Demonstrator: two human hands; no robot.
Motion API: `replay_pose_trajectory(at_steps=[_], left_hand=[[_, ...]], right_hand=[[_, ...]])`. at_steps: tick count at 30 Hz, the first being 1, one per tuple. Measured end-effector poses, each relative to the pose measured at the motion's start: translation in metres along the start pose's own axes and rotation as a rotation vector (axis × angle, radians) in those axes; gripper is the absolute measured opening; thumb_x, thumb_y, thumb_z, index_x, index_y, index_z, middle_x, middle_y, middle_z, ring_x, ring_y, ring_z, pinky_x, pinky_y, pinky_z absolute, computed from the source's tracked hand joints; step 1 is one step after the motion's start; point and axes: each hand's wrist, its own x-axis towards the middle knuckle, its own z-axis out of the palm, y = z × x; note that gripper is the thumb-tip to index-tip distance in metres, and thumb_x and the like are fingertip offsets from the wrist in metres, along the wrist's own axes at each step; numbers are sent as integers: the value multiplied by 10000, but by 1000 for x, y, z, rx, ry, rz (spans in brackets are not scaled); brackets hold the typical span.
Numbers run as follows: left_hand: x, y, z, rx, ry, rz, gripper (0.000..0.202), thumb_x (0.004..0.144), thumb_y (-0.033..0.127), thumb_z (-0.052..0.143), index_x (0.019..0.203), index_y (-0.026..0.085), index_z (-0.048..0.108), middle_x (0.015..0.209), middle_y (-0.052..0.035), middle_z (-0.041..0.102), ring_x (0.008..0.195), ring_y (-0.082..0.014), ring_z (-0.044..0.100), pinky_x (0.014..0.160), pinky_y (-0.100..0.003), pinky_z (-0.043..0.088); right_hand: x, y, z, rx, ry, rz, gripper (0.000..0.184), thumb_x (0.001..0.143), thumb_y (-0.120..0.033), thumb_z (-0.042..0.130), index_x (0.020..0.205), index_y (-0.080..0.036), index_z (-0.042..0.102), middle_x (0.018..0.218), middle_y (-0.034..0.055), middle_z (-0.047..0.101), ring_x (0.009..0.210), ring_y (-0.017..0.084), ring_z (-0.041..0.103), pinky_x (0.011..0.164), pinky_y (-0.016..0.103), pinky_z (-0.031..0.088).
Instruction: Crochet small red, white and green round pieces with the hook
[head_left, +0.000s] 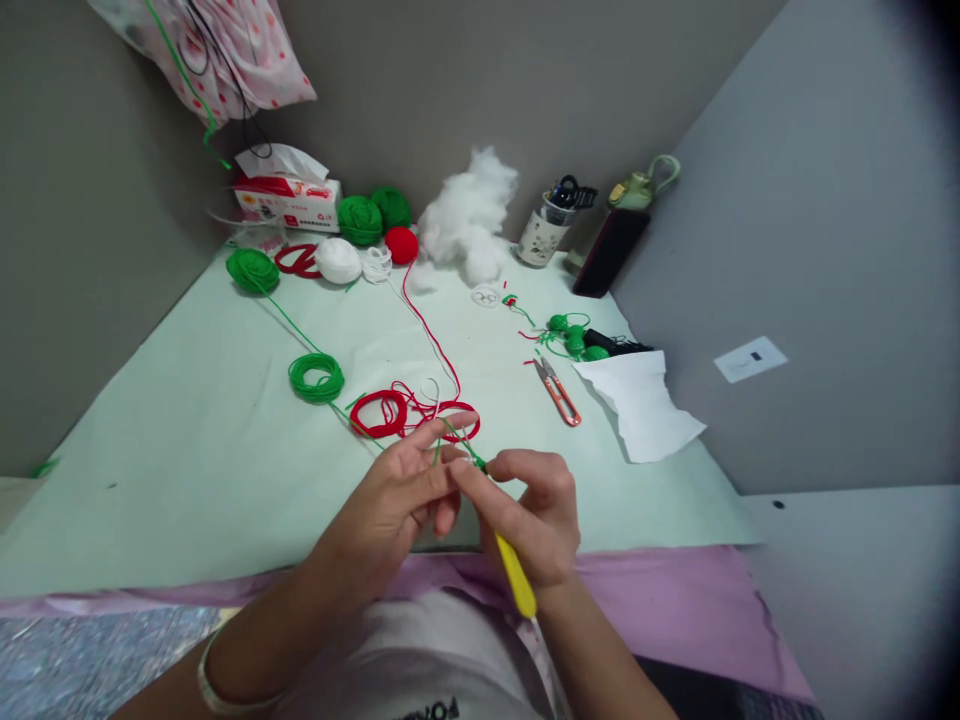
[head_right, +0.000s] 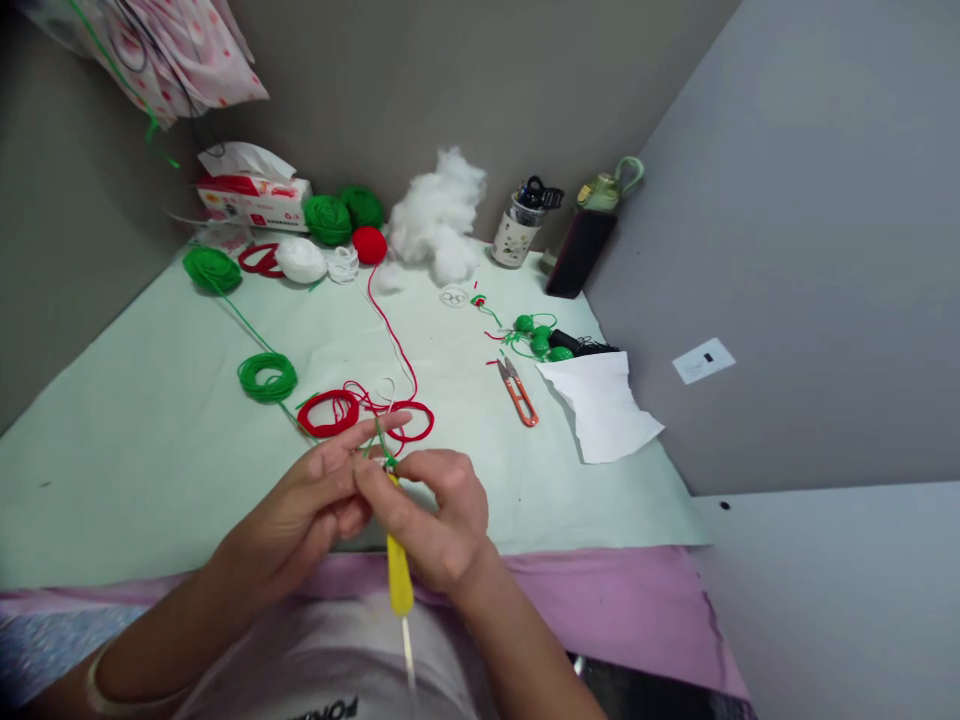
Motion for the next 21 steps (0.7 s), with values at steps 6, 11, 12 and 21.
replay_pose_trajectory(at_steps=[6, 11, 12, 21], left_hand=[[-1, 6, 2, -4, 19, -16, 640, 840, 268, 855, 1400, 108, 589, 567, 90, 542, 468, -39, 424, 476, -155, 322], [-3, 7, 3, 50, 30, 32, 640, 833, 271, 868, 1399, 143, 596, 598, 97, 539, 476, -37, 446, 469, -169, 286], [-4, 7, 3, 54, 35, 39, 643, 821, 266, 877, 1391, 150, 602, 631, 94, 549, 478, -34, 455, 467, -173, 288], [-3, 10, -2, 119, 65, 94, 459, 827, 234, 868, 1254, 174, 711, 721, 73, 592, 474, -15, 480, 479, -189, 305]], right_hand=[[10, -7, -4, 409, 58, 140, 312, 996, -123, 644, 1186, -322, 790, 949, 33, 690, 830, 165, 672, 695, 306, 574], [13, -4, -4, 758, 74, 305, 180, 1027, -240, 630, 1063, -261, 806, 931, 41, 680, 805, 172, 673, 716, 338, 572], [13, -2, -4, 795, 77, 318, 176, 1027, -245, 633, 1056, -258, 805, 931, 39, 675, 804, 170, 676, 718, 337, 574], [14, -6, -10, 806, 146, 396, 173, 1040, -246, 616, 1022, -229, 787, 866, 18, 664, 746, 138, 675, 693, 289, 563]])
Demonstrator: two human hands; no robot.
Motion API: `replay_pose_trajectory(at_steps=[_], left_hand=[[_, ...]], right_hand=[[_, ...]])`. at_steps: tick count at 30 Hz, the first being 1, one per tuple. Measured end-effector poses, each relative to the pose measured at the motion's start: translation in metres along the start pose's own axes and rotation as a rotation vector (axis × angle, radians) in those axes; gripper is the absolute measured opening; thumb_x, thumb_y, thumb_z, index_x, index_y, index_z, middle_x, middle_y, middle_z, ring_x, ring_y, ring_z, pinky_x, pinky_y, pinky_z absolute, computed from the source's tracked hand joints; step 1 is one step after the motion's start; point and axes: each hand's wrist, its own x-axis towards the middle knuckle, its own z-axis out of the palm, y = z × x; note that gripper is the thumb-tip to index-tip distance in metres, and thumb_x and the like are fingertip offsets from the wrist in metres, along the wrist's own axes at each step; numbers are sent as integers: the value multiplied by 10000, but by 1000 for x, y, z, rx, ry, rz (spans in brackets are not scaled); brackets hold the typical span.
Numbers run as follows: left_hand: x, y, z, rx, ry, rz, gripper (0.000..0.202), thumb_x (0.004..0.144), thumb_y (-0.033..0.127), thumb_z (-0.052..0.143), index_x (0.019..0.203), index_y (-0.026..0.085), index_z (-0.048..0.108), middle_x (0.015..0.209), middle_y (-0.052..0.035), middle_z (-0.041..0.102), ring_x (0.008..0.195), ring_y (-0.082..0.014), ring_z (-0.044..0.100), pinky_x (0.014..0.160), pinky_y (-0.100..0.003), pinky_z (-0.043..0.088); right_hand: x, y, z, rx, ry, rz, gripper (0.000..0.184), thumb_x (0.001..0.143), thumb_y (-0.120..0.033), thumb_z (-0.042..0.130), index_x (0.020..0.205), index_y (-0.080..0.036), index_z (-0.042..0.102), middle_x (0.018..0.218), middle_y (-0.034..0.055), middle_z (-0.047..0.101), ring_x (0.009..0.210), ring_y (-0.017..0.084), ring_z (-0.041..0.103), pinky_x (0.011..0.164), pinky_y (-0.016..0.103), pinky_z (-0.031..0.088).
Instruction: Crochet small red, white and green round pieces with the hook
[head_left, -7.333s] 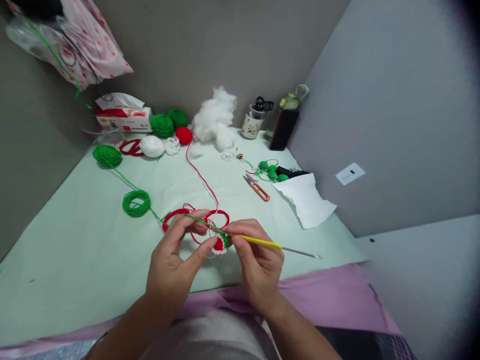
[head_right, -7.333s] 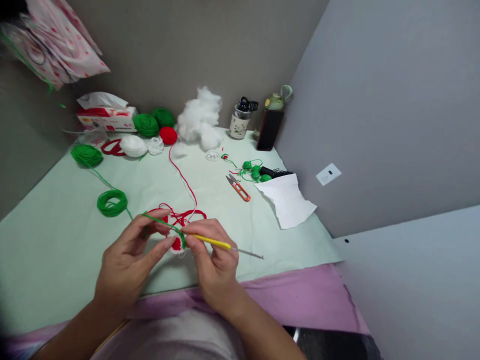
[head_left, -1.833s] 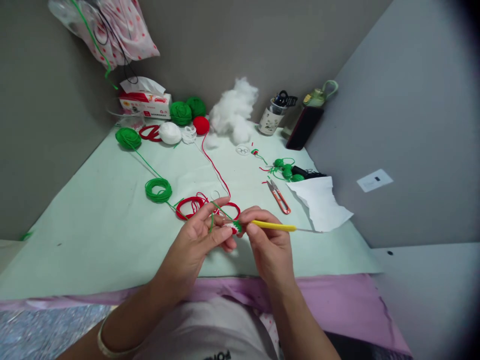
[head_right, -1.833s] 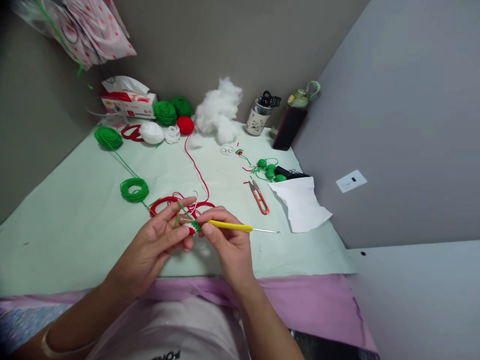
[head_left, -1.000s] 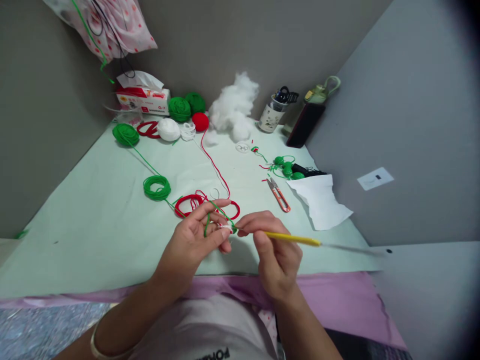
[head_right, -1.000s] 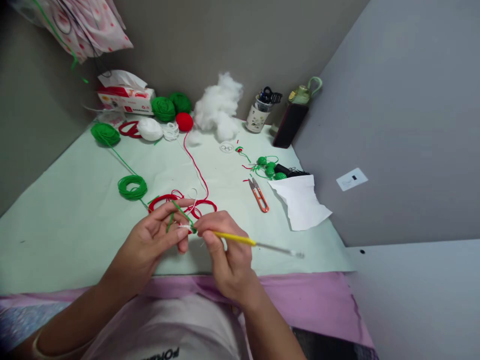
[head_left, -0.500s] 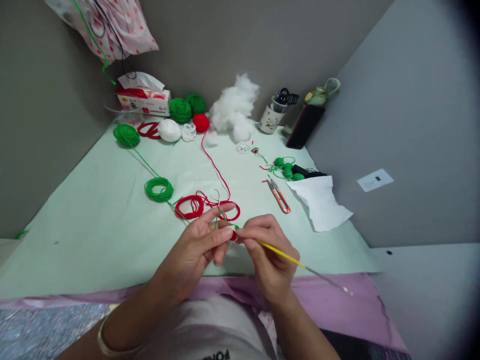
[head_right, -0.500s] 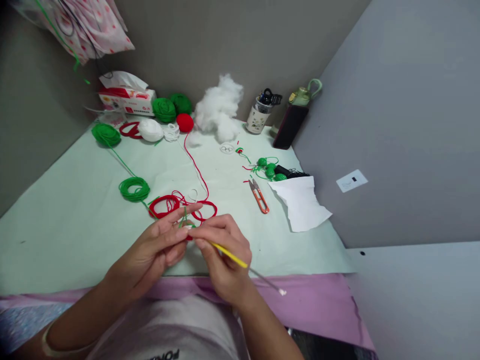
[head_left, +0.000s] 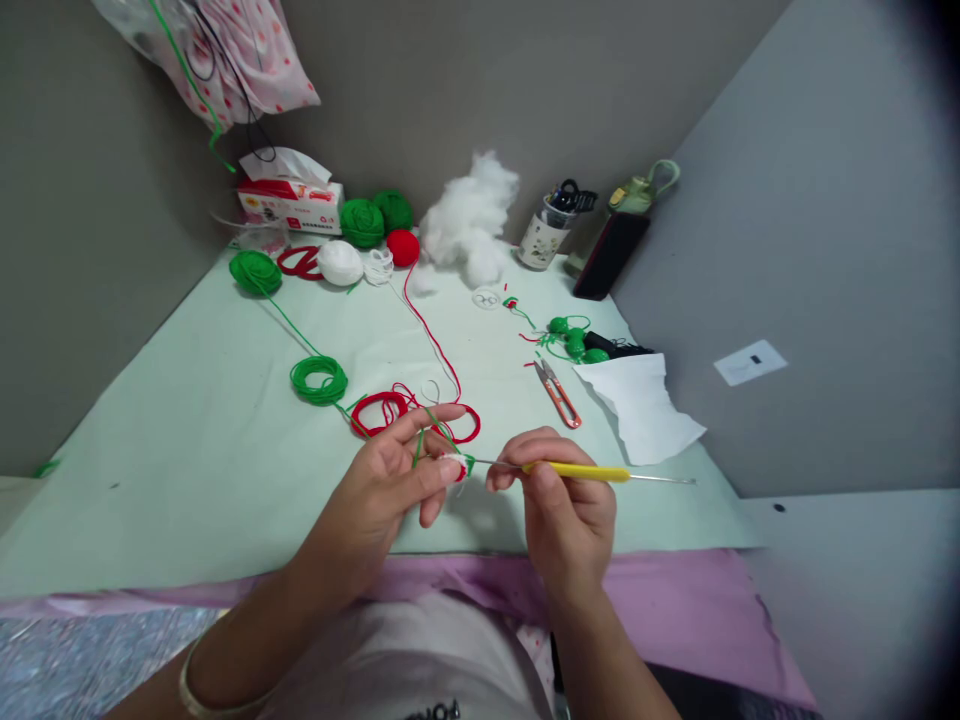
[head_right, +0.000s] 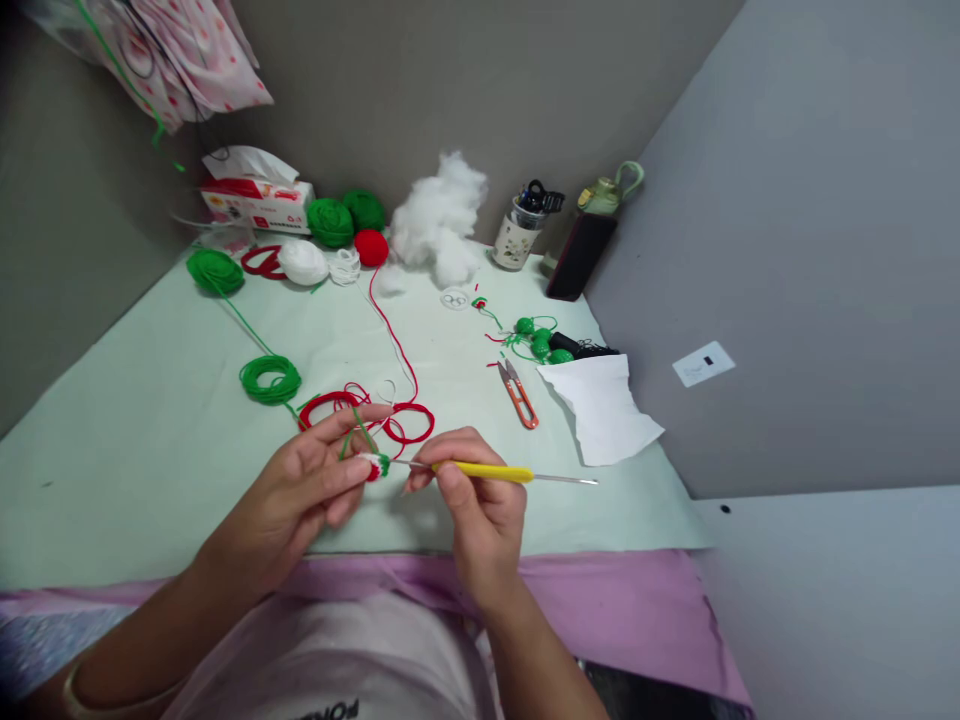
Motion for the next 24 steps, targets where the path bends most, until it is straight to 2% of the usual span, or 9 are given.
replay_pose_trajectory(at_steps=[4, 8, 12, 14, 16, 19, 22, 24], left_hand=[[0, -2, 2, -15, 27, 35, 376, 817, 231, 868, 1170, 184, 749, 741, 64, 603, 493, -18, 497, 507, -185, 343], [0, -8, 5, 26, -27, 51, 352, 835, 246, 858, 1172, 210, 761, 803, 45, 634, 548, -37, 553, 567, -193, 408], [3, -13, 4, 7, 16, 75, 441, 803, 200, 879, 1227, 232, 761, 803, 45, 646, 600, -62, 592, 607, -196, 450], [4, -14, 3, -39, 21, 62, 451, 775, 195, 896, 1209, 220, 774, 759, 51, 634, 554, -54, 548, 568, -189, 427], [6, -13, 1, -94, 11, -9, 401, 787, 225, 893, 1173, 191, 791, 684, 57, 592, 498, -39, 465, 512, -179, 372], [7, -8, -1, -171, 22, -95, 304, 808, 239, 881, 1094, 155, 818, 649, 59, 534, 493, -25, 379, 475, -160, 308], [7, -6, -1, -169, 24, -53, 257, 807, 219, 874, 1054, 170, 828, 673, 52, 541, 518, -29, 394, 493, -156, 333], [7, -7, 1, -104, 7, -11, 273, 807, 222, 869, 1074, 193, 826, 697, 38, 587, 545, -47, 450, 527, -170, 384]], right_hand=[[3, -3, 3, 50, -28, 30, 181, 1041, -284, 617, 988, -252, 787, 854, 10, 665, 680, 128, 633, 620, 277, 544], [3, 0, 6, -270, -65, -141, 197, 1015, -183, 640, 1059, -280, 806, 995, 47, 752, 943, 194, 703, 801, 345, 588], [-5, 6, 7, -518, -81, -291, 339, 999, -98, 615, 1214, -313, 766, 1030, 53, 764, 958, 212, 719, 815, 373, 610], [-8, 9, 6, -681, -109, -386, 398, 980, -96, 644, 1289, -326, 745, 1117, 77, 750, 989, 230, 721, 823, 390, 618], [-7, 9, 4, -744, -132, -430, 413, 972, -100, 658, 1306, -326, 742, 1156, 87, 739, 1008, 235, 715, 833, 395, 616], [0, 5, 2, -510, -45, -285, 292, 1000, -118, 621, 1162, -294, 789, 1000, 59, 732, 887, 199, 696, 754, 352, 594], [7, 2, 5, -179, 18, -97, 202, 1024, -197, 611, 1007, -264, 801, 899, 37, 695, 712, 156, 642, 634, 315, 547], [9, 4, 8, -123, -16, -47, 166, 1012, -237, 646, 990, -262, 808, 919, 41, 712, 753, 165, 657, 659, 320, 553]])
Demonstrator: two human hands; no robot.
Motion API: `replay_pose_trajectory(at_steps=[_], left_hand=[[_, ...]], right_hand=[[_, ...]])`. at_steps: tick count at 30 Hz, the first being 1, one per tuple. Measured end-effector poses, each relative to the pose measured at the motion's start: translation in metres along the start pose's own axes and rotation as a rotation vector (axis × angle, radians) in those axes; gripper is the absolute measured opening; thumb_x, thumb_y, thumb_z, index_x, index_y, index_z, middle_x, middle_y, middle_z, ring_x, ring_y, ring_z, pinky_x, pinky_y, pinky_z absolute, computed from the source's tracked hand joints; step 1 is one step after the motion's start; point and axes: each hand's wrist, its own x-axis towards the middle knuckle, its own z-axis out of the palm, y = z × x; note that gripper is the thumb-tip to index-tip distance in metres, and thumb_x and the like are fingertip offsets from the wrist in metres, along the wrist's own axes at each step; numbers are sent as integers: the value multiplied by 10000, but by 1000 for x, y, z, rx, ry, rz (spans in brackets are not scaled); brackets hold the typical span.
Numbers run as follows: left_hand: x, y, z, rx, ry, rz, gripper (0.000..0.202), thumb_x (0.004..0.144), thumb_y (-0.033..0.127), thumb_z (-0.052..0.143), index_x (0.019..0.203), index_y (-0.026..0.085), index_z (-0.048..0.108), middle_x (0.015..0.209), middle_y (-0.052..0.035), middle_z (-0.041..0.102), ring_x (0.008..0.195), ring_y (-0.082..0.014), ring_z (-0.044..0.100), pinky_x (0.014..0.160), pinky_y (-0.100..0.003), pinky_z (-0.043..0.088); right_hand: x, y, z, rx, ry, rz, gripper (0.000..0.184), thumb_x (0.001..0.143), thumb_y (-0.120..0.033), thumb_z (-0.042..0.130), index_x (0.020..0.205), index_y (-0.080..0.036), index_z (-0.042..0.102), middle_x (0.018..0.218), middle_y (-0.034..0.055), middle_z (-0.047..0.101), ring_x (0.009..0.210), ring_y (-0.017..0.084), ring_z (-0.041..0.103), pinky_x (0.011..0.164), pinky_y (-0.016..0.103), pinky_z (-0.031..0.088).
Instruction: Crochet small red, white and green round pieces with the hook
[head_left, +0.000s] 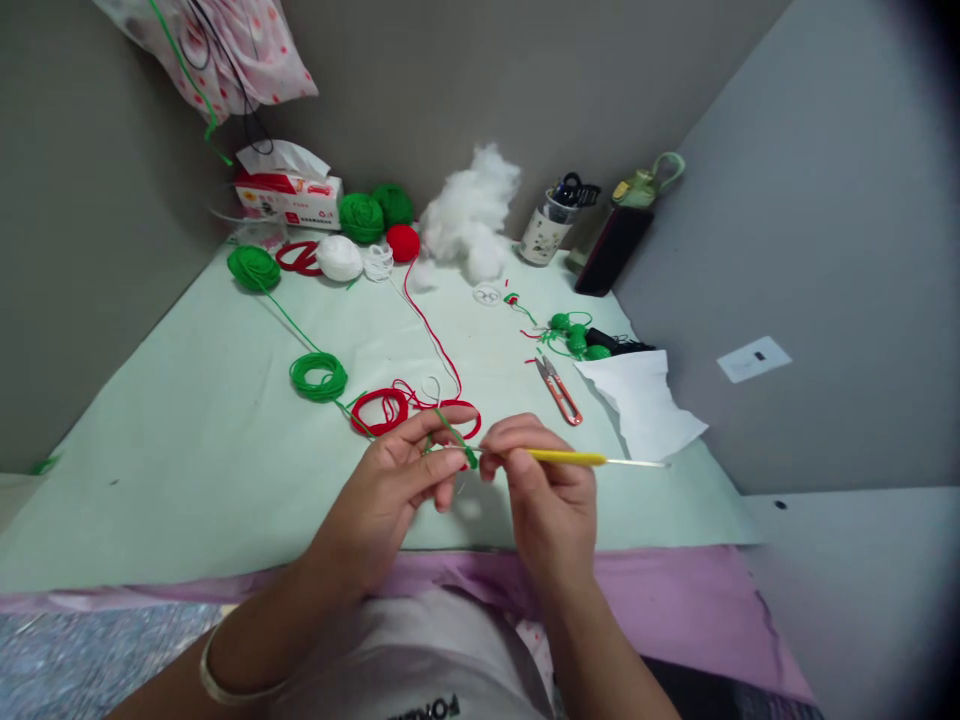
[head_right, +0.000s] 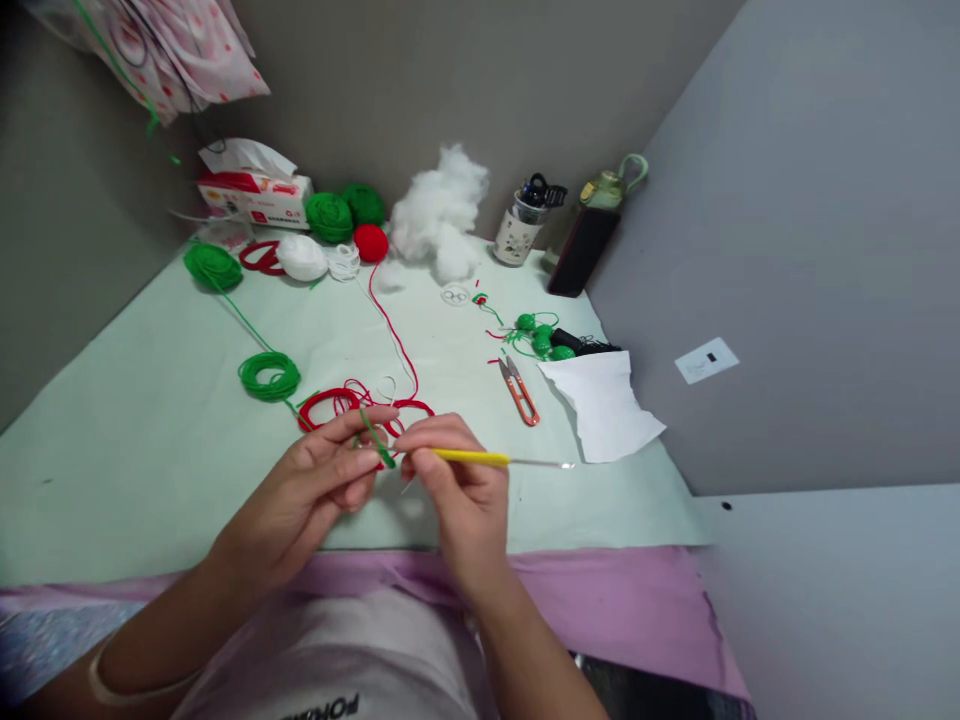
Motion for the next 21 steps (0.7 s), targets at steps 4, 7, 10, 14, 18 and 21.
replay_pose_trajectory(at_steps=[4, 7, 10, 14, 18, 21], left_hand=[[-1, -3, 2, 103, -21, 42, 277, 822, 257, 858, 1093, 209, 826, 814, -7, 683, 640, -93, 549, 588, -207, 470], [-3, -2, 1, 130, -20, 40, 258, 850, 283, 833, 1095, 201, 828, 818, -19, 692, 671, -117, 568, 612, -230, 508], [-4, -1, 0, 139, -7, 48, 262, 849, 270, 835, 1104, 208, 825, 812, -10, 683, 670, -116, 581, 618, -231, 522], [-5, 0, -1, 151, 17, 59, 277, 835, 257, 844, 1105, 203, 823, 821, -6, 675, 652, -112, 594, 617, -237, 529], [-5, 2, -2, 161, 35, 68, 266, 820, 284, 862, 1069, 195, 829, 892, -26, 697, 664, -114, 615, 647, -254, 544], [-6, 3, -2, 181, 44, 73, 245, 832, 299, 858, 1059, 211, 833, 899, -23, 698, 706, -125, 633, 690, -256, 554]], right_hand=[[-1, 5, 2, -37, 15, 10, 130, 991, -273, 690, 999, -270, 819, 941, 50, 759, 864, 193, 684, 698, 319, 565], [0, 7, -1, 54, 20, 80, 128, 983, -315, 704, 983, -257, 818, 914, 47, 750, 766, 167, 661, 655, 298, 559], [1, 7, -4, 140, 0, 144, 139, 979, -336, 709, 976, -251, 819, 841, 31, 728, 723, 153, 660, 643, 283, 564], [3, 5, -4, 151, 18, 203, 153, 955, -364, 738, 951, -228, 808, 817, 32, 735, 686, 153, 673, 620, 282, 574], [6, 3, -4, 211, 15, 212, 179, 964, -375, 720, 908, -211, 765, 826, 34, 760, 616, 136, 659, 587, 275, 575], [7, 0, -5, 230, -20, 188, 196, 1011, -365, 657, 915, -212, 734, 840, 38, 779, 625, 138, 670, 589, 273, 577]])
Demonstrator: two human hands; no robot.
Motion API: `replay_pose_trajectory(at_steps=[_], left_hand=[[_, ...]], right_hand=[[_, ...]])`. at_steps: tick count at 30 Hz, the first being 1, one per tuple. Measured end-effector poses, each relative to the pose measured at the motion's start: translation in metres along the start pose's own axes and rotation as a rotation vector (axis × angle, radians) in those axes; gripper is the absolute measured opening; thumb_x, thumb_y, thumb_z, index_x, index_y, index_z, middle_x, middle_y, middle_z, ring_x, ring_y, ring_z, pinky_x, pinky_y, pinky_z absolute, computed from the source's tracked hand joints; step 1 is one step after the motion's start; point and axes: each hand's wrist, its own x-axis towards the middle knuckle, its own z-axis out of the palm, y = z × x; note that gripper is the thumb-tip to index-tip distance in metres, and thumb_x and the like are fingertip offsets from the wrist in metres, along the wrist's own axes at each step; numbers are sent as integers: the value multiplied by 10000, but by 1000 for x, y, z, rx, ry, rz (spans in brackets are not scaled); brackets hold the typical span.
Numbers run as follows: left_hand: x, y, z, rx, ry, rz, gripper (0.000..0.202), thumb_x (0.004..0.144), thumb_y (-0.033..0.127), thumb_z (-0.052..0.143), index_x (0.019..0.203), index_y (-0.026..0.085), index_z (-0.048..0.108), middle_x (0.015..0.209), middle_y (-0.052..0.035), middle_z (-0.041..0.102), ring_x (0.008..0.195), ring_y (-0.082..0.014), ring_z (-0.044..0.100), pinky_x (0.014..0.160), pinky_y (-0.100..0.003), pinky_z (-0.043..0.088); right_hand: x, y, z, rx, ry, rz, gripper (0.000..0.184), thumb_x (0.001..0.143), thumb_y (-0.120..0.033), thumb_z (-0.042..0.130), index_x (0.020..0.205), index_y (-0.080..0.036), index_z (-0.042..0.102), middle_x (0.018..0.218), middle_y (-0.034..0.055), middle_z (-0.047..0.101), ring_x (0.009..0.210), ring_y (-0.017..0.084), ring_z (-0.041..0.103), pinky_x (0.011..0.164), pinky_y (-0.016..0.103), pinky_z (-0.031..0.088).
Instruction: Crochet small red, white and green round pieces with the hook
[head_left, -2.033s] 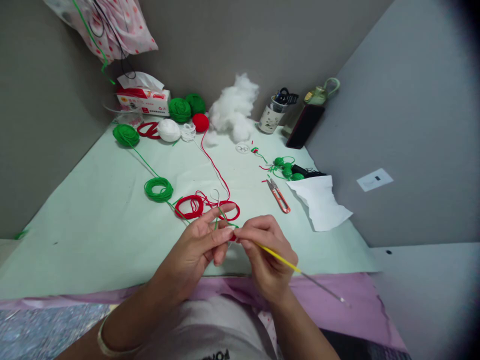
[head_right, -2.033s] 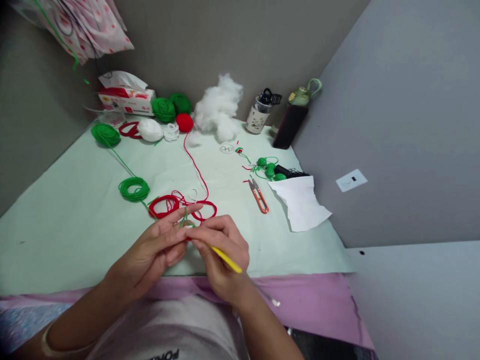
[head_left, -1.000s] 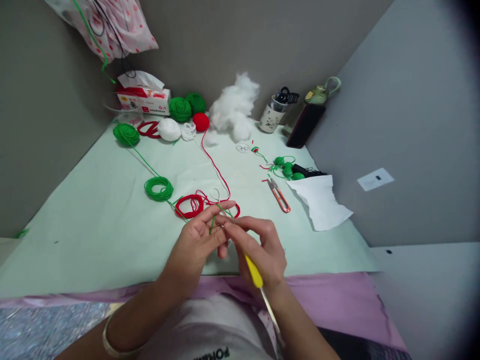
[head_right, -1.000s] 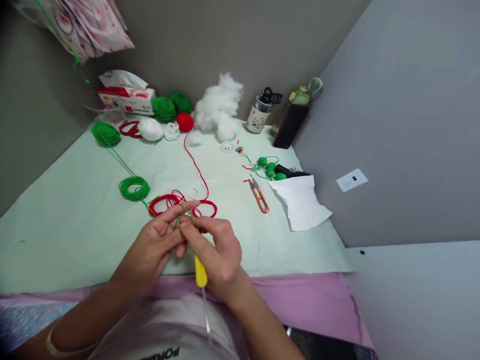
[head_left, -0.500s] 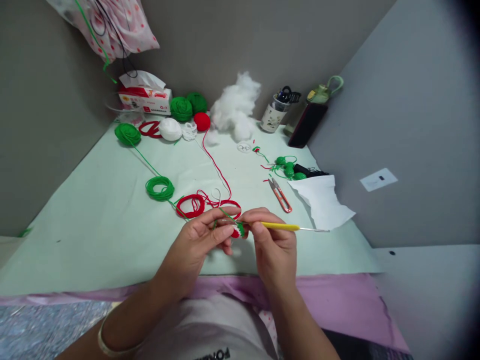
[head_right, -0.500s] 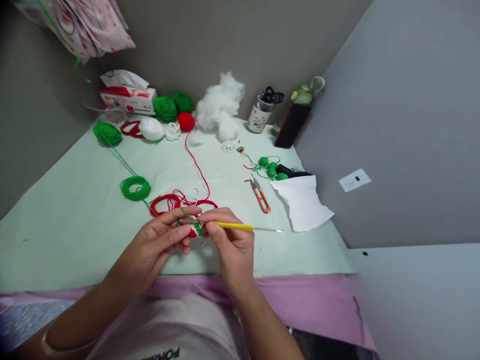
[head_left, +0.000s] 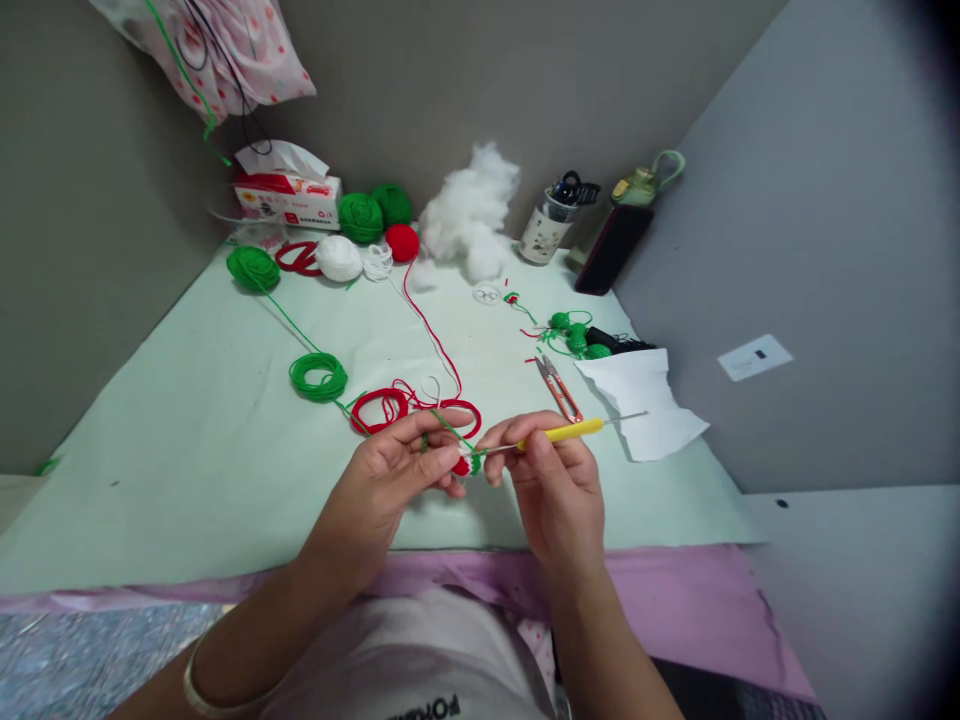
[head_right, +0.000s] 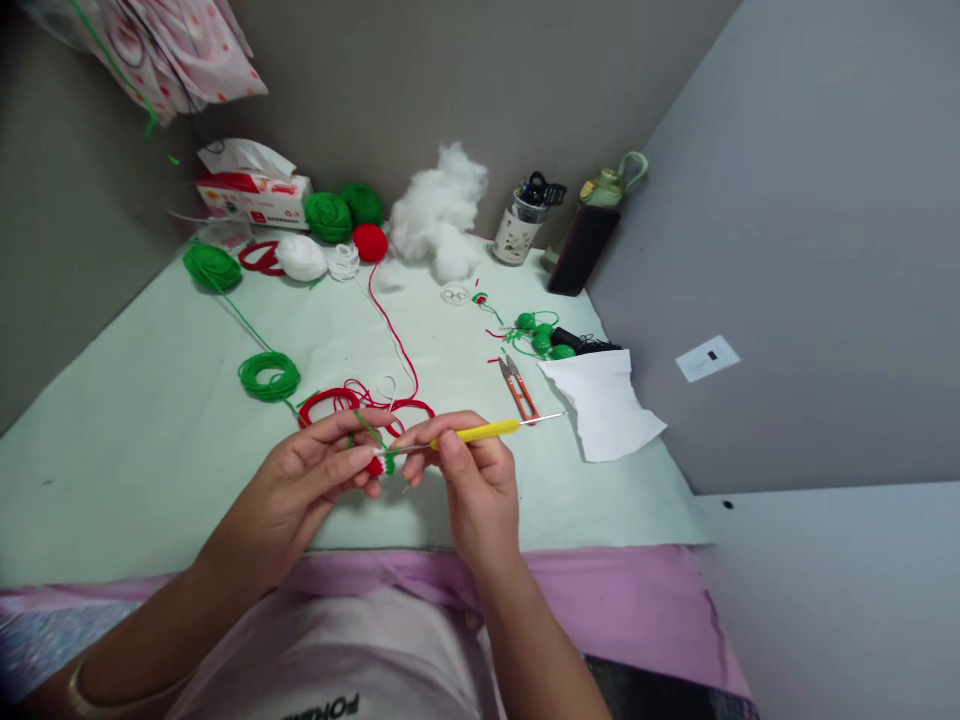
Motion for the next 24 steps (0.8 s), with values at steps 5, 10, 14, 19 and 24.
replay_pose_trajectory(at_steps=[5, 10, 14, 19, 24], left_hand=[[-1, 0, -1, 49, 2, 57, 212, 871, 293, 826, 1074, 232, 827, 876, -17, 694, 778, -141, 634, 753, -253, 552], [0, -3, 1, 131, 74, 144, 202, 851, 281, 841, 1051, 253, 839, 849, -15, 703, 816, -168, 636, 781, -271, 549], [0, -8, 2, 128, 95, 155, 289, 781, 199, 888, 1059, 262, 843, 823, -3, 691, 823, -159, 638, 770, -239, 544], [0, -9, 4, 11, 42, 85, 555, 735, 155, 905, 1259, 264, 759, 841, 32, 645, 547, -58, 512, 486, -161, 457], [-1, 6, 3, -215, -155, -251, 455, 837, 249, 849, 1272, 182, 736, 540, 136, 363, 390, 6, 161, 369, -105, 216]], right_hand=[[-10, -6, -1, -256, -4, -155, 177, 1057, -263, 570, 1015, -228, 738, 954, 53, 781, 752, 165, 709, 680, 318, 599], [-16, -13, -1, -613, -108, -409, 233, 1038, -136, 520, 1119, -248, 708, 992, 66, 777, 896, 218, 739, 763, 386, 608], [-17, -11, -2, -860, -190, -608, 293, 1021, -113, 517, 1236, -249, 663, 1015, 85, 783, 923, 229, 758, 752, 375, 623], [-20, 2, -3, -1098, -176, -723, 446, 971, -115, 659, 1377, -301, 660, 1107, 83, 775, 991, 234, 756, 808, 350, 642], [-21, -1, -9, -981, -95, -657, 498, 998, -110, 618, 1450, -319, 627, 1134, 68, 729, 1021, 221, 730, 856, 353, 647]])
